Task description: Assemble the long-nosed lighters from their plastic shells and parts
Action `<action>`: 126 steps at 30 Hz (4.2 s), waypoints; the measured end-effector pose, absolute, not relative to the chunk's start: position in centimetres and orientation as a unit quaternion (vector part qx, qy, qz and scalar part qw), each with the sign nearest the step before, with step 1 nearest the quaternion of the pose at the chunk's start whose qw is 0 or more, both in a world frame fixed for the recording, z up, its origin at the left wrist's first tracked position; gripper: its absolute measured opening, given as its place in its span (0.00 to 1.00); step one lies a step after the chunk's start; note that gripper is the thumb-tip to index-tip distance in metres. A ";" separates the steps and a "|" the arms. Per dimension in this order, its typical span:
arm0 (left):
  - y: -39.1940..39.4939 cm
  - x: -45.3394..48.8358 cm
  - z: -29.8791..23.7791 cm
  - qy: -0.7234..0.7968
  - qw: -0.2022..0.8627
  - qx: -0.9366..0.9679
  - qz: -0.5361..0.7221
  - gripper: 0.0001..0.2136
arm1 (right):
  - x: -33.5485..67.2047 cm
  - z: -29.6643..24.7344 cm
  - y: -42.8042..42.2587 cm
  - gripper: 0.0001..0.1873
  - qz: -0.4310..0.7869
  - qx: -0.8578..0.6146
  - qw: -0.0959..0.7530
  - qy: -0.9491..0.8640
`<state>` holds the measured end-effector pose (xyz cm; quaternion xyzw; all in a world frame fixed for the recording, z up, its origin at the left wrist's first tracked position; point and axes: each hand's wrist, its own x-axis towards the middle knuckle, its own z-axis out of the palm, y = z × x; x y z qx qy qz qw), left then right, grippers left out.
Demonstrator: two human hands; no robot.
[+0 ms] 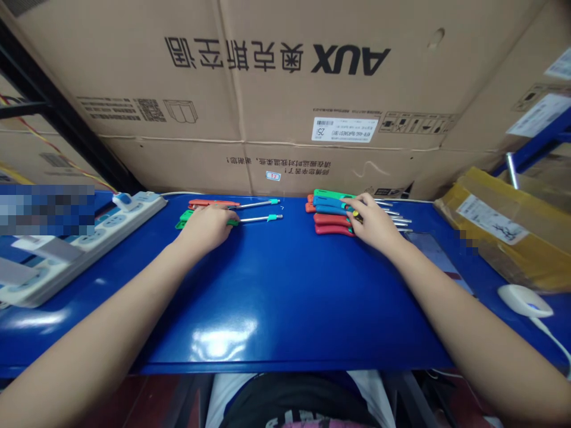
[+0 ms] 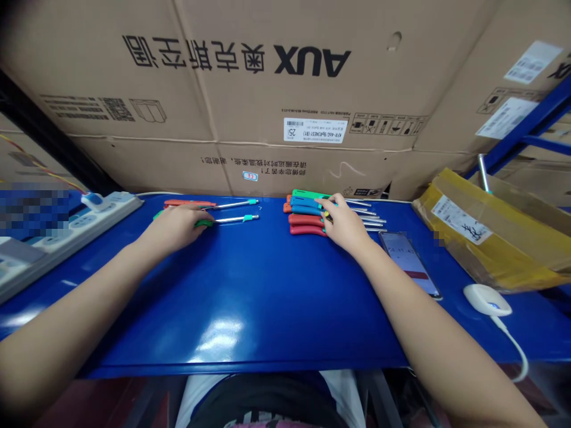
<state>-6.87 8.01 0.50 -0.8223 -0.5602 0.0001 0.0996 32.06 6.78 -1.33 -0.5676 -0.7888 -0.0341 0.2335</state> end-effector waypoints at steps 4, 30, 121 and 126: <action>6.9 -5.8 0.6 -0.511 0.089 -0.855 0.001 0.15 | 31.1 0.0 5.4 0.22 -0.025 -0.542 0.231 -0.808; 6.3 -4.0 -1.0 -0.514 0.087 -0.849 -0.090 0.27 | 28.3 -0.9 3.6 0.17 -0.005 -0.441 0.092 -0.893; 1.9 -0.1 -1.4 -0.264 -0.169 -0.922 -0.226 0.10 | 27.4 2.9 -1.2 0.15 0.106 -0.378 -0.039 -0.919; 2.4 -0.2 -1.8 -0.304 -0.145 -0.928 -0.158 0.20 | 27.4 1.8 -0.4 0.10 0.053 -0.402 0.051 -0.913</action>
